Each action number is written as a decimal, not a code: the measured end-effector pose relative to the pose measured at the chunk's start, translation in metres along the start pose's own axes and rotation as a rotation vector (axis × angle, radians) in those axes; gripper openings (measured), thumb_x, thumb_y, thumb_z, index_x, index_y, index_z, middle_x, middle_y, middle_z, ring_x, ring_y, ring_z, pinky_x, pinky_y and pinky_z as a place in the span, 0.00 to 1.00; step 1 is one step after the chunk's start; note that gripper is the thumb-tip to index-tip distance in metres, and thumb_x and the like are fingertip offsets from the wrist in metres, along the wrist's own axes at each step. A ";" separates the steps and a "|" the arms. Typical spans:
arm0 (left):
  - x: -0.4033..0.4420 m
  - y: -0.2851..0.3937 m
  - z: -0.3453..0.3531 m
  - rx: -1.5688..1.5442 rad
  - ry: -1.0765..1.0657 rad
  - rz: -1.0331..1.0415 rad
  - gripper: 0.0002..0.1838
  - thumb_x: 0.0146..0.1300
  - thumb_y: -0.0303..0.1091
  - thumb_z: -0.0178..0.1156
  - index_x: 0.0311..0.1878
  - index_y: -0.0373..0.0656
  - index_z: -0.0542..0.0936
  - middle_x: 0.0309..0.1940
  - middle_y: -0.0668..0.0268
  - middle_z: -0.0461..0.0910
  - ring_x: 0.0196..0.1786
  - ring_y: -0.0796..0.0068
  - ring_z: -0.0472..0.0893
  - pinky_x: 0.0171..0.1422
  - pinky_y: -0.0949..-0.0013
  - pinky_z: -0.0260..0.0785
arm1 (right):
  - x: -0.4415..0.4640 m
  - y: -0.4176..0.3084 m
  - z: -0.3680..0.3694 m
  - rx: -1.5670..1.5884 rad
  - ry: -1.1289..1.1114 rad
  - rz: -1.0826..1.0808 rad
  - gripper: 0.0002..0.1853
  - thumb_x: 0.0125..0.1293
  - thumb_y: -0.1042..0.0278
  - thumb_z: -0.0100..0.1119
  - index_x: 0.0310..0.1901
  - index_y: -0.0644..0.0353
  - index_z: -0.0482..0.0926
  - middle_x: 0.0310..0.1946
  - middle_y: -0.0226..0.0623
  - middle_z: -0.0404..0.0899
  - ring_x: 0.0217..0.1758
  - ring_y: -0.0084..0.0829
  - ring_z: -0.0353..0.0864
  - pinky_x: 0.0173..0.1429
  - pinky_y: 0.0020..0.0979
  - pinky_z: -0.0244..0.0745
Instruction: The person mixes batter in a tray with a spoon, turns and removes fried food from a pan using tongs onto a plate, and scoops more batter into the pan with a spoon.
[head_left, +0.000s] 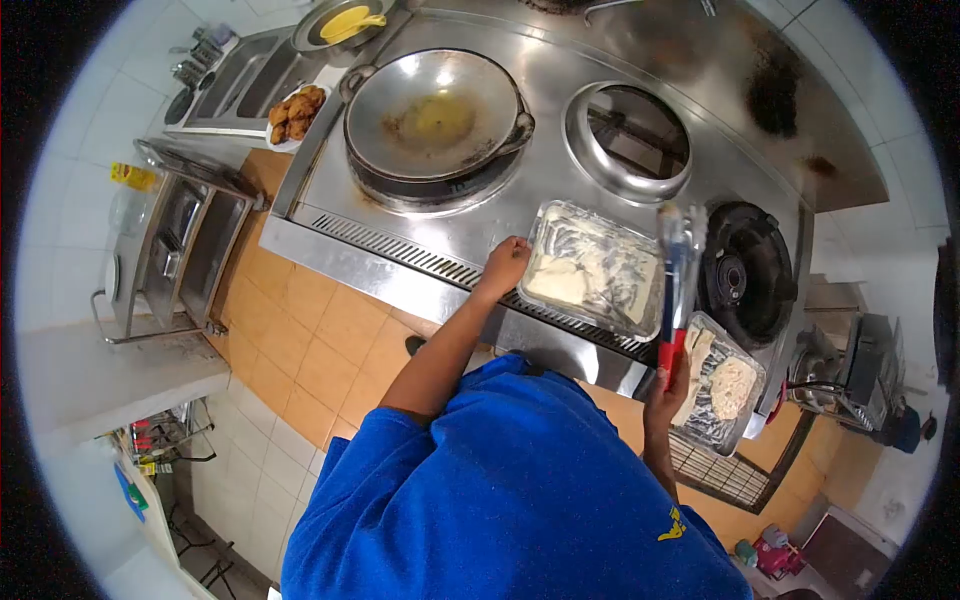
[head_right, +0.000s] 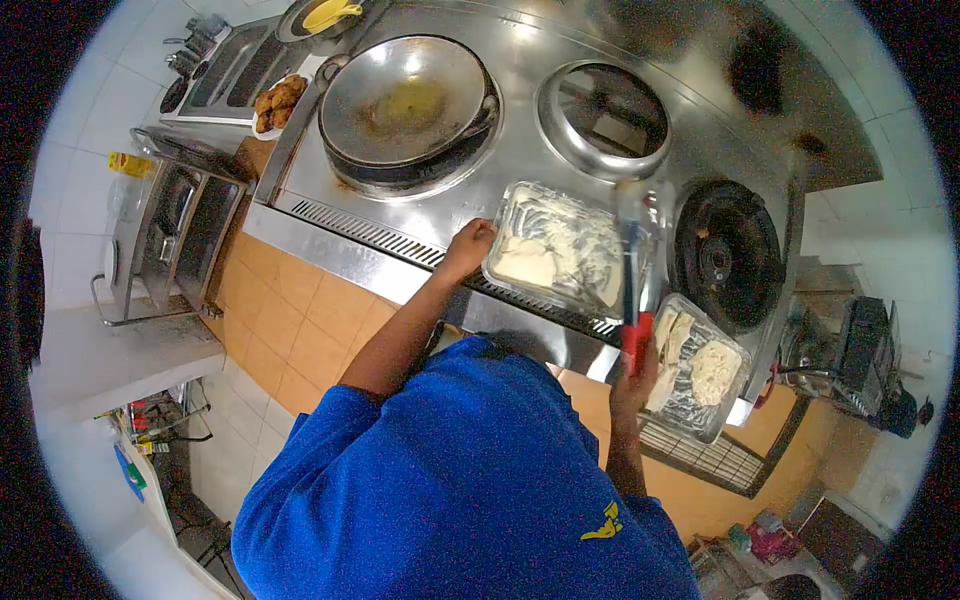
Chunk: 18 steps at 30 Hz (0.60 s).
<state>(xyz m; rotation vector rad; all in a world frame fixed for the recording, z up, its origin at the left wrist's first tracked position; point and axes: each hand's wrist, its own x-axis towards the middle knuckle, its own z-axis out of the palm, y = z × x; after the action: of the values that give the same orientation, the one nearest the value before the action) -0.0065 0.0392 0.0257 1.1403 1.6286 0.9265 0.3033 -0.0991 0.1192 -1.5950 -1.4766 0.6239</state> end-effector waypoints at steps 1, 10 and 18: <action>-0.003 -0.001 -0.001 0.007 0.029 0.008 0.14 0.62 0.37 0.54 0.44 0.36 0.75 0.39 0.53 0.80 0.46 0.58 0.79 0.51 0.64 0.69 | -0.003 -0.001 0.005 0.062 -0.033 0.046 0.25 0.67 0.65 0.48 0.62 0.69 0.62 0.56 0.46 0.69 0.58 0.35 0.68 0.62 0.34 0.61; -0.101 -0.026 -0.118 -0.359 0.162 -0.027 0.11 0.66 0.38 0.52 0.44 0.40 0.75 0.40 0.65 0.79 0.41 0.77 0.76 0.45 0.73 0.69 | 0.065 -0.081 0.086 0.008 -0.366 -0.270 0.35 0.51 0.65 0.66 0.62 0.60 0.65 0.39 0.42 0.73 0.40 0.36 0.73 0.44 0.34 0.70; -0.143 -0.064 -0.223 -0.700 0.876 -0.045 0.11 0.67 0.37 0.51 0.48 0.43 0.72 0.41 0.64 0.76 0.39 0.74 0.77 0.41 0.71 0.72 | 0.065 -0.120 0.163 0.089 -0.823 -0.252 0.36 0.51 0.48 0.62 0.60 0.58 0.66 0.37 0.42 0.73 0.35 0.36 0.75 0.39 0.34 0.71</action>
<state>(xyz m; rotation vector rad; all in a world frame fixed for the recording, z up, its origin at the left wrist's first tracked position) -0.2136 -0.1322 0.0702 0.1874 1.7054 1.9363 0.1157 -0.0029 0.1483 -1.0824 -2.1510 1.2642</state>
